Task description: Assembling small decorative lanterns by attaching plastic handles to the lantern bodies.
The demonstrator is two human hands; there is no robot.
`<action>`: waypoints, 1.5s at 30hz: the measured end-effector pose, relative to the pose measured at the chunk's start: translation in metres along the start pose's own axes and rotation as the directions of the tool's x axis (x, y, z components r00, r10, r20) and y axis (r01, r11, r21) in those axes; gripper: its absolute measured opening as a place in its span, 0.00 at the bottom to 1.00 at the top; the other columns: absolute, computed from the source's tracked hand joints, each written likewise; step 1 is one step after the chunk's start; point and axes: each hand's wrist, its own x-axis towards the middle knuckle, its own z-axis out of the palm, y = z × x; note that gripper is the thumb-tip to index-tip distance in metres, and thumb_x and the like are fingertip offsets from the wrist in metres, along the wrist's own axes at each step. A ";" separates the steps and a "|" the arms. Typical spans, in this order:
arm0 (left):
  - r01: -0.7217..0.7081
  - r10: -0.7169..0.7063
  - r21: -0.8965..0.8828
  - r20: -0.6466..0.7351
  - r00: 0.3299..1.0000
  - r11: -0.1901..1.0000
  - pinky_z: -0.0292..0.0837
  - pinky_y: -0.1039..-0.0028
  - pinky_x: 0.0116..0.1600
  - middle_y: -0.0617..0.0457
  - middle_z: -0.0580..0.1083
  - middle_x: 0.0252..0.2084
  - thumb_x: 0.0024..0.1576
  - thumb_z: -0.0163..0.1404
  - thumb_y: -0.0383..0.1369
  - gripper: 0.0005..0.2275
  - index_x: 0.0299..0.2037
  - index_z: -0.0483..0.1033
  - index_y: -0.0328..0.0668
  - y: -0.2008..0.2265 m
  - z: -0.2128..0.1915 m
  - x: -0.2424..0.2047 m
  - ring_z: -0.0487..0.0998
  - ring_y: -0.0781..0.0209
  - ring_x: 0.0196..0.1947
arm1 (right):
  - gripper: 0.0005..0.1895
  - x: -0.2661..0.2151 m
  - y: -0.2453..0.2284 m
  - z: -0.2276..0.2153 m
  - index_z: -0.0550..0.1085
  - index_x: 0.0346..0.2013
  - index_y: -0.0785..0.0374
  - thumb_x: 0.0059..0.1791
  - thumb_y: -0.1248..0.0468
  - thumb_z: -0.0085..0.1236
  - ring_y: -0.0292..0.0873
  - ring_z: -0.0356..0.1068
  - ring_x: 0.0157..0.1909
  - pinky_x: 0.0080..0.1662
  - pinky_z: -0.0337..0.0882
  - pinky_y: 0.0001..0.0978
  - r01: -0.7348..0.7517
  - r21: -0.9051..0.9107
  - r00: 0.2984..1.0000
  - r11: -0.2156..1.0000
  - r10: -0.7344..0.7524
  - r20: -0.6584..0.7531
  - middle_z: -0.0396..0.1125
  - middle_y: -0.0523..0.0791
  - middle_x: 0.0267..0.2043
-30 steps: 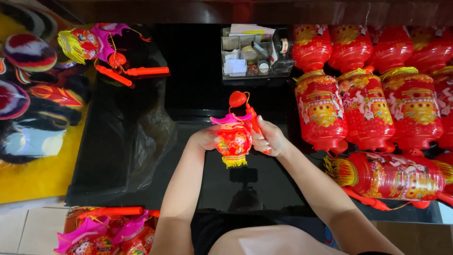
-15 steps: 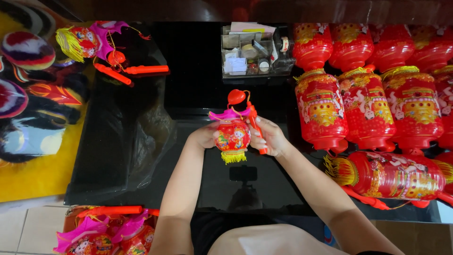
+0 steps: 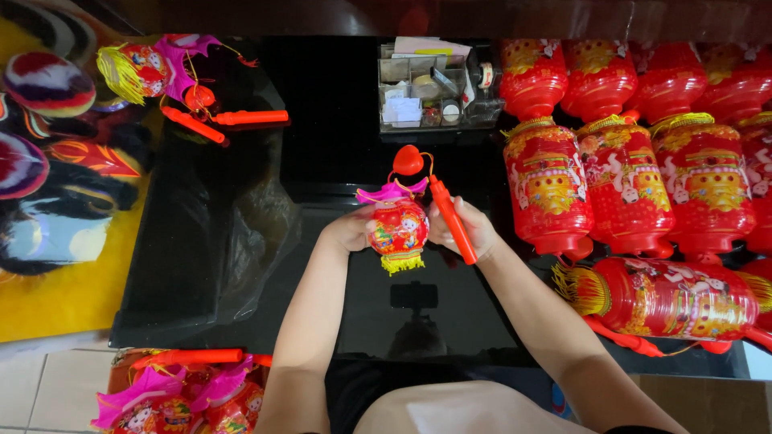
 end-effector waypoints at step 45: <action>-0.312 0.720 0.937 0.109 0.686 0.155 0.47 0.55 0.76 0.40 0.72 0.59 0.33 0.73 0.25 0.40 0.61 0.70 0.35 -0.018 0.127 -0.041 0.67 0.45 0.67 | 0.16 -0.063 -0.047 0.083 0.80 0.51 0.65 0.50 0.64 0.65 0.49 0.73 0.38 0.40 0.75 0.41 0.364 -0.931 0.851 -0.028 -0.395 0.345 0.69 0.49 0.38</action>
